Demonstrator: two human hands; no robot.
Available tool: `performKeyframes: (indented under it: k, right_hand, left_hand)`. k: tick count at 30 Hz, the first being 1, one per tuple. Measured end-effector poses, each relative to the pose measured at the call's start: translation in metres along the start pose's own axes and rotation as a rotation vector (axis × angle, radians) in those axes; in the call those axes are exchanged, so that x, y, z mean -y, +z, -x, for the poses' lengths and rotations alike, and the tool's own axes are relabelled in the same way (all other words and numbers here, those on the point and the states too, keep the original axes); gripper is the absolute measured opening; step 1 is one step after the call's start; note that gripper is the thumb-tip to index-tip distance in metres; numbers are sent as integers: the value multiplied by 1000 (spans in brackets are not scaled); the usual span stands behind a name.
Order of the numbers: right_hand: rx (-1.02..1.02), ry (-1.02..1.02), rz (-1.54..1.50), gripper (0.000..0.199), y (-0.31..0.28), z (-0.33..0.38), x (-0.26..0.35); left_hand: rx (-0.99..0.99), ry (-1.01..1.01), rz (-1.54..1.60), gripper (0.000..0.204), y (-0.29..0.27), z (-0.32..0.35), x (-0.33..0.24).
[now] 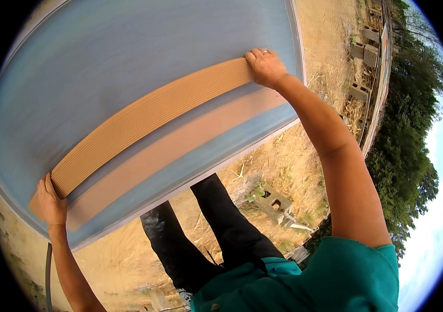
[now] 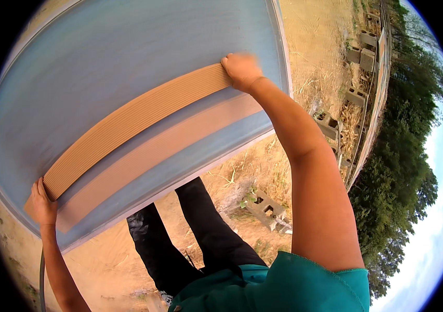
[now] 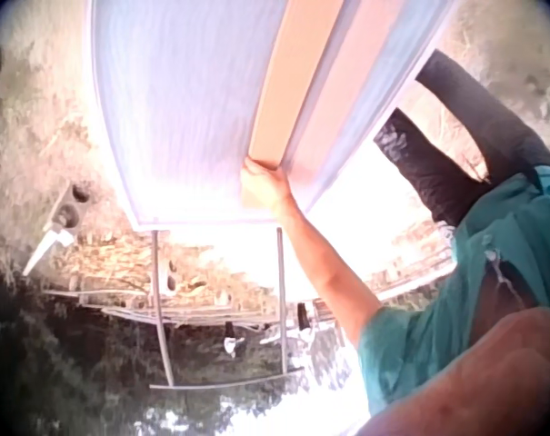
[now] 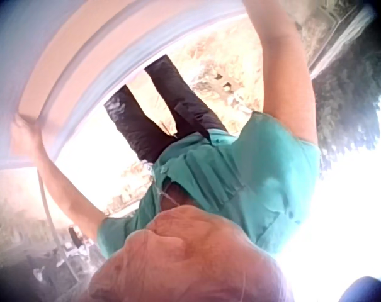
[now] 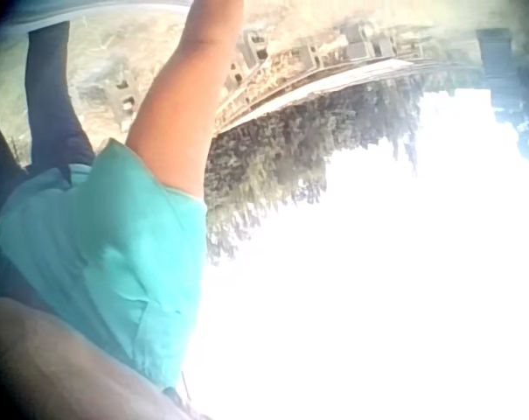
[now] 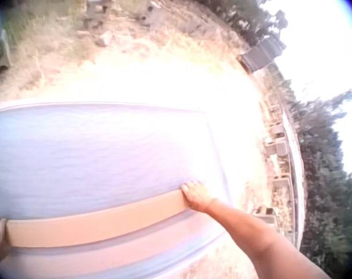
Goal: The person arranges thin wooden slats onto large mesh drying trays in an outdoor drying yard. They carry the trays, place them on a metal rack, and use a wheelbarrow to transport additional trays across the site.
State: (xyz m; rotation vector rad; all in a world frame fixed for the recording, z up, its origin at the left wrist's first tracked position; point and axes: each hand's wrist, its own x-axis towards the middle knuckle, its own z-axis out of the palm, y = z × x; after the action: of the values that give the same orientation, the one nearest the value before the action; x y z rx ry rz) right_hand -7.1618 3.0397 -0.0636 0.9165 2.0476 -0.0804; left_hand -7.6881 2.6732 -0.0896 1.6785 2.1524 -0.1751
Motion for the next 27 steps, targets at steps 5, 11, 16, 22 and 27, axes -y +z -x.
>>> performKeyframes:
  k: [5,11,16,22,27]
  right_hand:
    - [-170,-14,109,96,-23,19,39]
    - [-428,-478,-227,95,-74,11,177]
    - [-322,-572,-198,83,-93,-8,248]
    - [-541,-446,-70,73,-69,3,227]
    - [-494,-370,-140,69,-79,-23,219]
  left_hand:
    - [6,-8,-22,61,-15,-6,-17]
    - [2,5,16,59,-18,-8,-18]
    - [-7,1,16,58,-22,-8,-19]
    - [-54,-13,3,51,-15,-3,-16]
    - [-196,29,-31,53,-15,-31,2]
